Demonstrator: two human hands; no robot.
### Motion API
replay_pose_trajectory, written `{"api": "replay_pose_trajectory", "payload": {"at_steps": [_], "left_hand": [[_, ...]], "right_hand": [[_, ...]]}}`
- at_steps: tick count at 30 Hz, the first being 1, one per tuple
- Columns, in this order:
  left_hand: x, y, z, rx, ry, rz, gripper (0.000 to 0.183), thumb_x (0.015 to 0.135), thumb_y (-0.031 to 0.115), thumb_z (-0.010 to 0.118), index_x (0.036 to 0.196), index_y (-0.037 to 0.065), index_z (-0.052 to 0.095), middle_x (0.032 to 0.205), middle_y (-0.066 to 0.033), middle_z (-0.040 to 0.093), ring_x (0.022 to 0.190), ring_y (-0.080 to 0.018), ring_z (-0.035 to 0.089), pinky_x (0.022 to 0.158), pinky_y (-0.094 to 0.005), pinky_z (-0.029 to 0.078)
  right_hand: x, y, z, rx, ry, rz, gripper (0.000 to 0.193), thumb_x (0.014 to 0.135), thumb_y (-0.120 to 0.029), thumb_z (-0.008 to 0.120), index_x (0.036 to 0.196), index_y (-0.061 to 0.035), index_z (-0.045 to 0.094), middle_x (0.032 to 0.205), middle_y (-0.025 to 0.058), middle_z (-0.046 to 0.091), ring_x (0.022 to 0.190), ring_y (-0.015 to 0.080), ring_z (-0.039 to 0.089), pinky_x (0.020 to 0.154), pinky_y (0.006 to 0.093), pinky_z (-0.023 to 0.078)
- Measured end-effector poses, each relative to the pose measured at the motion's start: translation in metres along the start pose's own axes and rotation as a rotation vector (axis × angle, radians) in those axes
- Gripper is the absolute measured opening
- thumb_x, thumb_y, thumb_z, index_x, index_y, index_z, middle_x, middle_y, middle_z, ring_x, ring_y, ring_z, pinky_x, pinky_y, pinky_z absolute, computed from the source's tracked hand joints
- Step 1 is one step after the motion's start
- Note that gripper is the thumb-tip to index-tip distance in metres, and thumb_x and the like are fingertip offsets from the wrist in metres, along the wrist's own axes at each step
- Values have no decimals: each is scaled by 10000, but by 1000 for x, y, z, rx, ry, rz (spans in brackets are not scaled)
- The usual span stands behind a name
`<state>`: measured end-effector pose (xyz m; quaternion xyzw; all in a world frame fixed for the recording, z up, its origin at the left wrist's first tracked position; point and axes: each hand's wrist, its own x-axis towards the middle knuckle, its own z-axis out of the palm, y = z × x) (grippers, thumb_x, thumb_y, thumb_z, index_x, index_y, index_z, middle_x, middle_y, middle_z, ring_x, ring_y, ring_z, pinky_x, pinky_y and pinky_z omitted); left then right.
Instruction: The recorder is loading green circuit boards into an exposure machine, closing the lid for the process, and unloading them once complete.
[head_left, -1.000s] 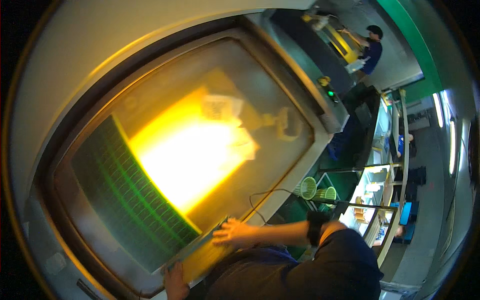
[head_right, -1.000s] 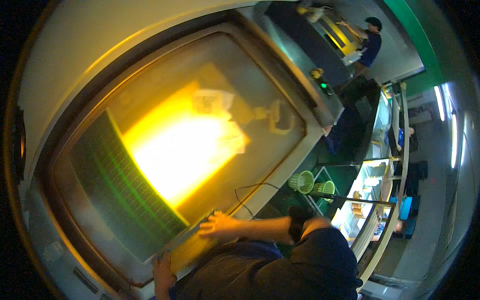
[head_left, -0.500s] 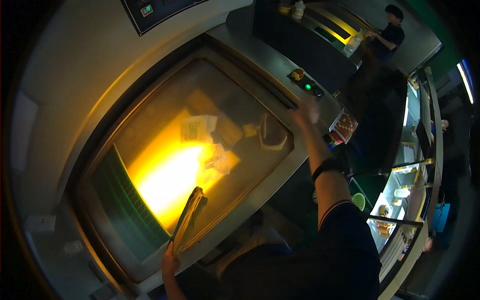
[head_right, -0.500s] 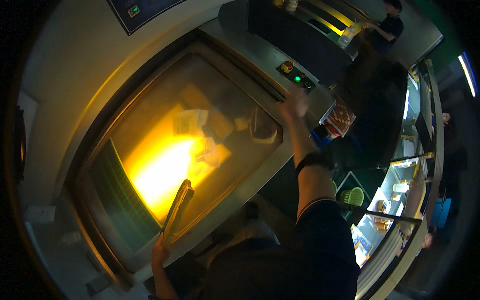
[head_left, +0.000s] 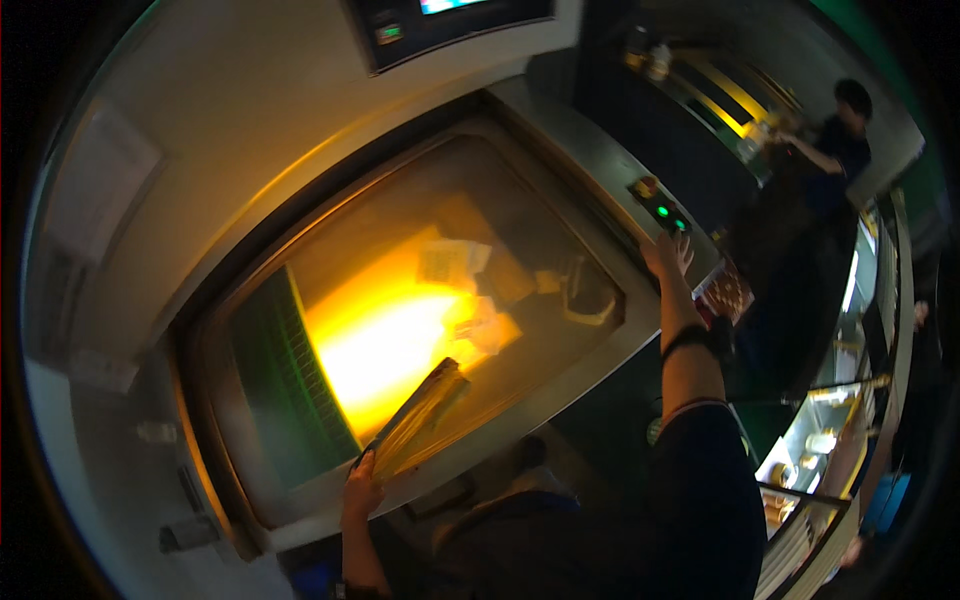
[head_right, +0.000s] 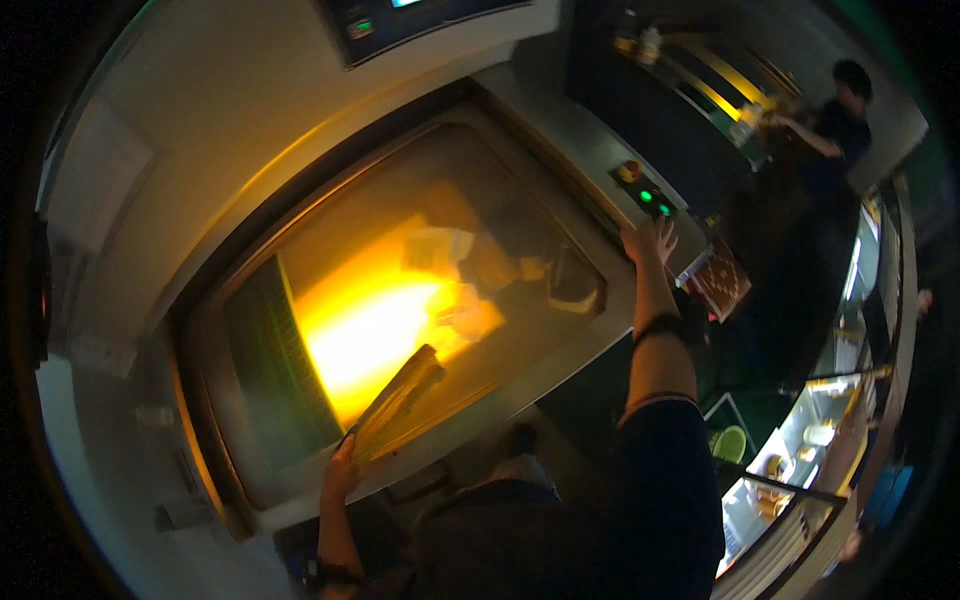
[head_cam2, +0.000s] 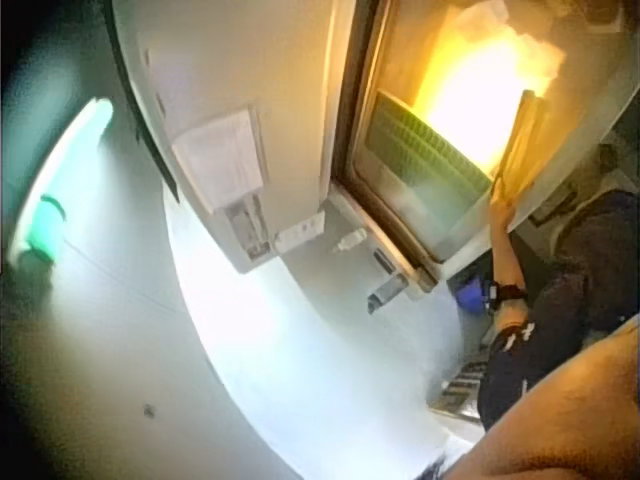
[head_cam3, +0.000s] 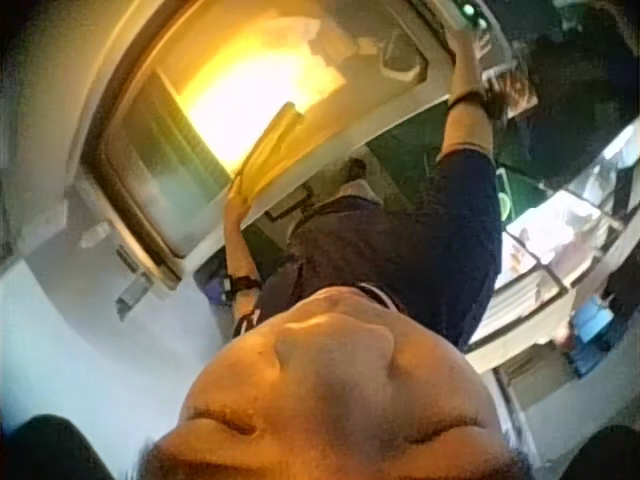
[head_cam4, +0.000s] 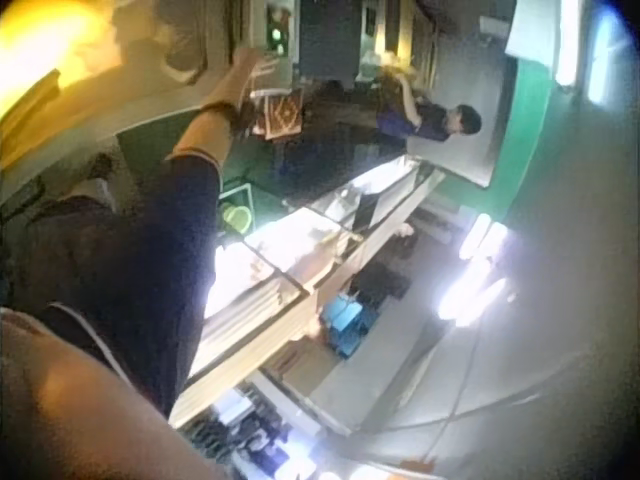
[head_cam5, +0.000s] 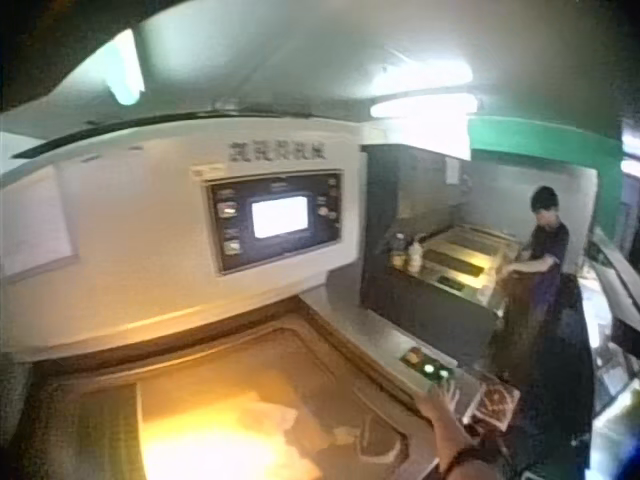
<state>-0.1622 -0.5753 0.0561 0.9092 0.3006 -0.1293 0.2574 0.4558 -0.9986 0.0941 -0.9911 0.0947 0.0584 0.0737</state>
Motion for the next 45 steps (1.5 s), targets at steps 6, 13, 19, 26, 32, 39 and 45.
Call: {"api": "replay_pose_trajectory", "payload": {"at_steps": [6, 13, 19, 26, 32, 39, 45], "left_hand": [[-54, -73, -32, 367, -216, 77, 830, 719, 66, 694, 1472, 130, 348, 1497, -44, 411, 1343, -286, 427, 1106, -461, 363], [-37, -239, -98, 328, -184, -36, 790, 719, 49, 697, 1433, 226, 412, 1481, -8, 423, 1360, -380, 368, 1058, -504, 403], [177, -293, -172, 193, 97, -45, 520, 772, 96, 663, 1279, 153, 556, 1201, -188, 616, 1127, -381, 585, 947, -502, 473], [331, -173, -180, 212, 144, -300, 401, 773, 208, 608, 1125, 23, 662, 1146, -219, 657, 1080, -395, 626, 913, -477, 506], [254, -149, -159, 194, 132, 91, 555, 753, 113, 627, 1300, 95, 534, 1134, -201, 657, 1062, -359, 635, 894, -476, 515], [47, -161, -138, 29, -578, 320, 615, 745, 139, 663, 1345, 143, 529, 1190, -184, 640, 1119, -331, 606, 947, -394, 484], [19, -188, -77, 212, -366, 273, 711, 803, 196, 616, 1470, 168, 371, 1450, -60, 465, 1300, -334, 470, 1062, -515, 370]], "right_hand": [[-252, 16, 120, 37, 114, -835, 723, 843, -343, 657, 1465, -130, 356, 1572, 205, 157, 1451, 412, 145, 1145, 604, 147], [-578, 92, 171, 153, -432, -225, 873, 816, -392, 674, 1511, -129, 215, 1578, 204, 112, 1463, 409, 78, 1156, 585, 109], [-677, 81, 166, 290, -443, 94, 857, 825, -381, 682, 1510, -130, 232, 1586, 173, 142, 1464, 370, 132, 1168, 512, 171], [-698, 17, 142, 427, -254, -53, 787, 808, -236, 712, 1461, -41, 319, 1520, 246, 258, 1404, 407, 274, 1132, 442, 314], [-703, 17, 151, 430, -312, -205, 781, 823, -338, 698, 1474, -111, 331, 1524, 235, 255, 1399, 421, 280, 1115, 478, 330], [-626, -82, 86, 337, -331, -525, 774, 848, -396, 659, 1495, -154, 310, 1554, 201, 223, 1421, 396, 250, 1126, 524, 273], [-553, -188, 118, -182, -89, -1180, 698, 836, -316, 672, 1466, -251, 378, 1525, 96, 329, 1407, 333, 307, 1125, 532, 291]]}}
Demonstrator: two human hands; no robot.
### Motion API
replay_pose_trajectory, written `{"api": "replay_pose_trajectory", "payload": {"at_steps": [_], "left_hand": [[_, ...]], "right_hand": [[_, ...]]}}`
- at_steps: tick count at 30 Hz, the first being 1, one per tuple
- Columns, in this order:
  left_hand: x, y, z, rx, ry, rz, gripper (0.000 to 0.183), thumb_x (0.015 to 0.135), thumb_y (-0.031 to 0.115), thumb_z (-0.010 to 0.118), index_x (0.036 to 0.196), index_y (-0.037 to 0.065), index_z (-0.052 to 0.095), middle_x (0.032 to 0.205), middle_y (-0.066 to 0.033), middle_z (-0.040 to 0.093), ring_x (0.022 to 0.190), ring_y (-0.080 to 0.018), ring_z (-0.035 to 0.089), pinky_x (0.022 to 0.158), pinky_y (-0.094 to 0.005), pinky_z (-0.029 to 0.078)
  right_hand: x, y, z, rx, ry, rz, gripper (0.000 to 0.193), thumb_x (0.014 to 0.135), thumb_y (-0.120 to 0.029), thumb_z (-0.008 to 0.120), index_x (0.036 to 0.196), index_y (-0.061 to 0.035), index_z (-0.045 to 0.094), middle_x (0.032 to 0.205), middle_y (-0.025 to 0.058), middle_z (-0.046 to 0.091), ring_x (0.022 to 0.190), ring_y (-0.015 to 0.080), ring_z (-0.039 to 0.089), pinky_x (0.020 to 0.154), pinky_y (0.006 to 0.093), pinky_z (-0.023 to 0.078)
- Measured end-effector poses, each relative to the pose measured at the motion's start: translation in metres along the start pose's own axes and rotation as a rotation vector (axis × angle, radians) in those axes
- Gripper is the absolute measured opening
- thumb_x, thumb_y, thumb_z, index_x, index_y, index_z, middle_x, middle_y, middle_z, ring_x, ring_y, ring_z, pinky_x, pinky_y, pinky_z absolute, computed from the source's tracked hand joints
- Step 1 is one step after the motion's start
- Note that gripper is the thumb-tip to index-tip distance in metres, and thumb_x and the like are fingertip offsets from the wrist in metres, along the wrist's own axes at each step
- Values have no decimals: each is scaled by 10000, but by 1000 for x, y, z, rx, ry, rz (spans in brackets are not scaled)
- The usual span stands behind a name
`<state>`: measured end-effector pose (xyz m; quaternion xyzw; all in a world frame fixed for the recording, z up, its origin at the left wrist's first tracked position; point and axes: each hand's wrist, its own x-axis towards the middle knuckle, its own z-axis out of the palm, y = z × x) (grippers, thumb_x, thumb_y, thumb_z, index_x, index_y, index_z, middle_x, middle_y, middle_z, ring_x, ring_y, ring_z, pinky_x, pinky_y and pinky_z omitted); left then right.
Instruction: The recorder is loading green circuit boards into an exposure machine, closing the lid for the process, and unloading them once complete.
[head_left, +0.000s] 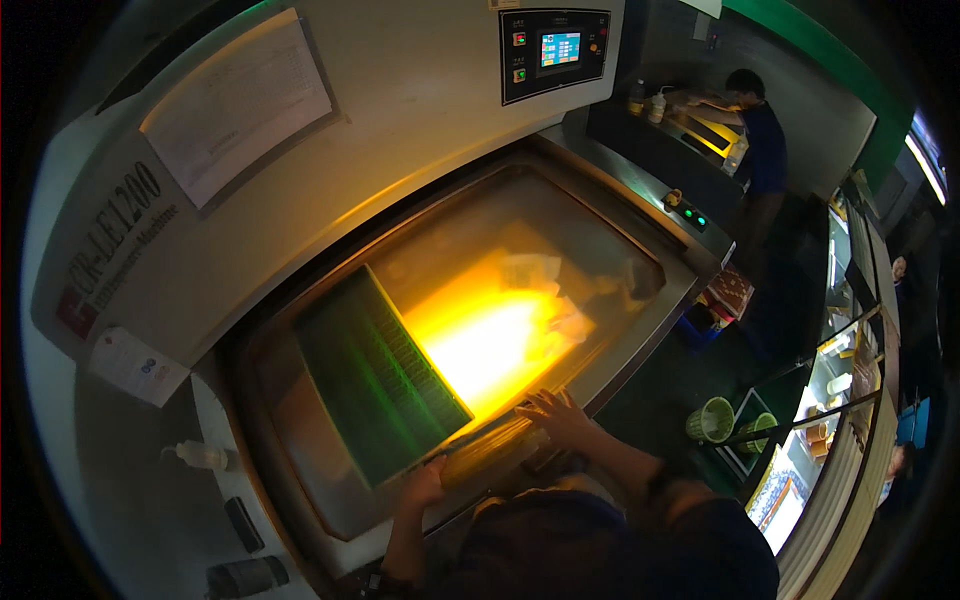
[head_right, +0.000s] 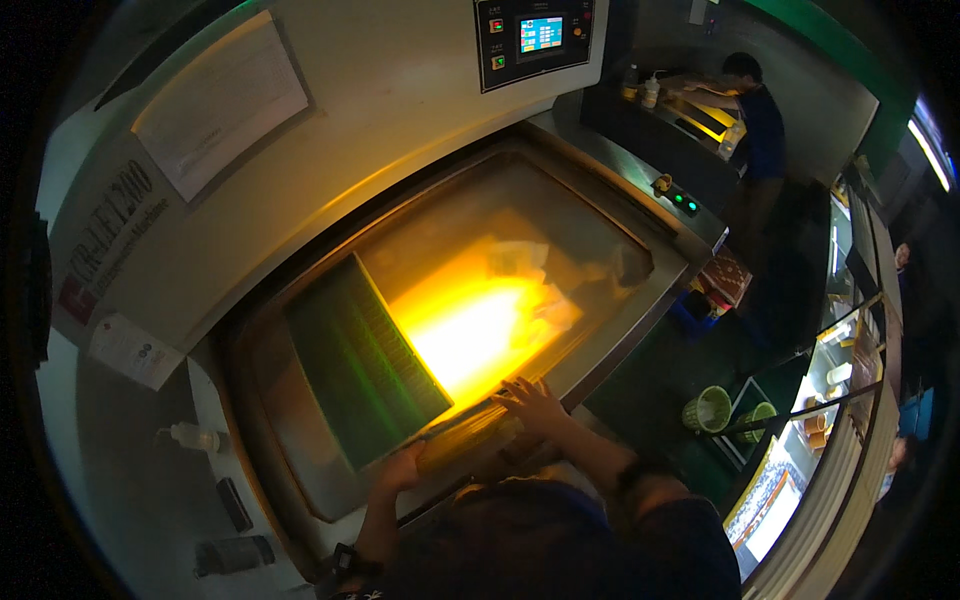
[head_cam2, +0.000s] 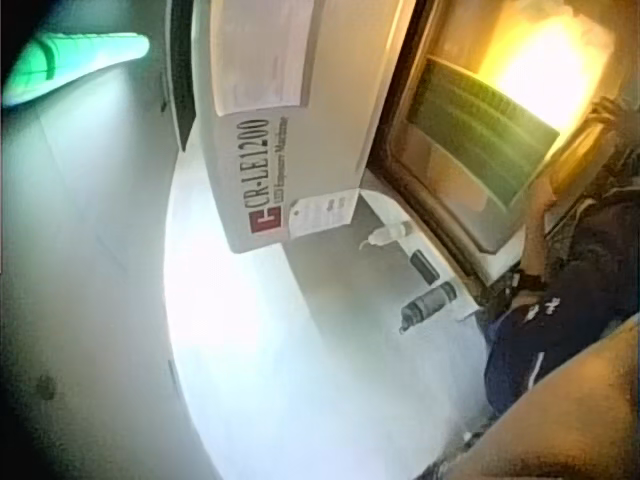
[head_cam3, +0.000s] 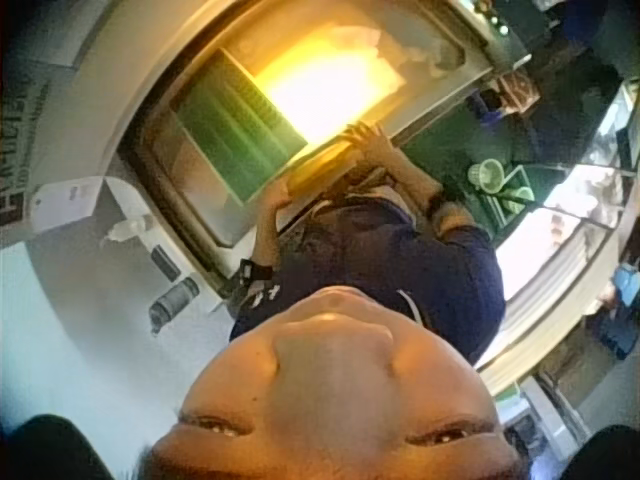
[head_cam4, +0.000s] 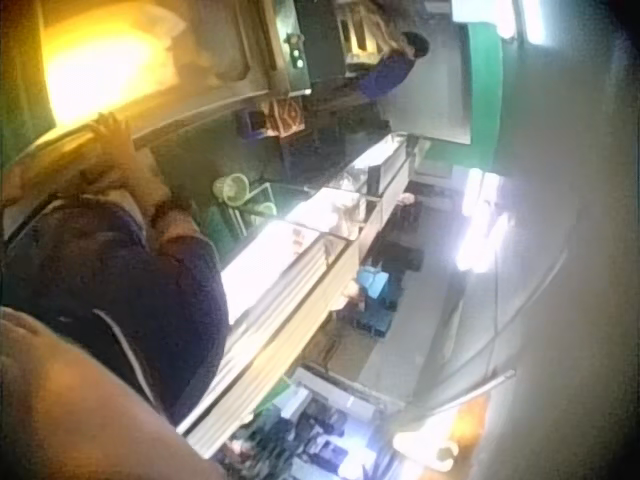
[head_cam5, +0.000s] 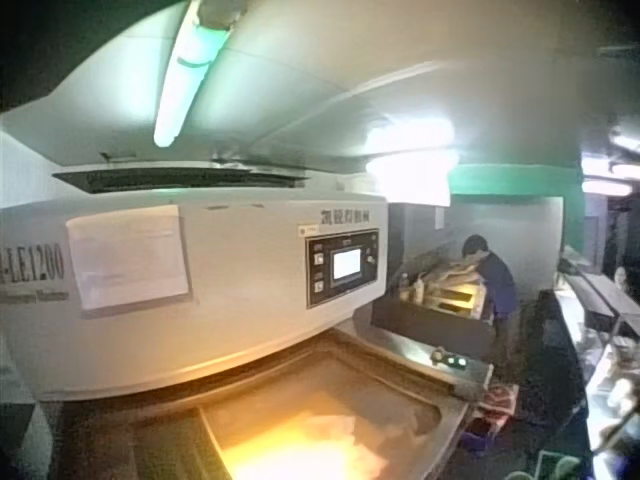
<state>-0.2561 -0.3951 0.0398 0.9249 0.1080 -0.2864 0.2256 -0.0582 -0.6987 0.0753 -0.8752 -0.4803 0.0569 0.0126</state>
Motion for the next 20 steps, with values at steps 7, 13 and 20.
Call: {"api": "replay_pose_trajectory", "payload": {"at_steps": [7, 13, 20], "left_hand": [[-27, 50, 14, 176, 322, -277, 788, 797, 156, 638, 1506, 207, 296, 1550, 9, 335, 1392, -353, 356, 1057, -684, 276], [-42, 114, 76, 125, 305, -358, 911, 749, 345, 711, 1521, 204, 247, 1594, -43, 214, 1421, -394, 255, 1077, -677, 238], [-62, 163, 197, -444, 79, -604, 994, 752, 406, 720, 1549, 225, 154, 1624, -75, 59, 1469, -389, 84, 1106, -676, 169]], "right_hand": [[67, 35, 24, 164, 33, -258, 597, 823, -142, 614, 1388, -279, 478, 1387, -2, 486, 1270, 304, 476, 882, 443, 554], [17, 74, 19, 187, 85, -283, 558, 829, -117, 599, 1350, -298, 511, 1415, -19, 487, 1325, 304, 448, 887, 421, 561], [-35, 204, 104, 142, -196, -91, 549, 827, -138, 614, 1352, -275, 530, 1470, -40, 452, 1326, 324, 458, 994, 411, 505]]}}
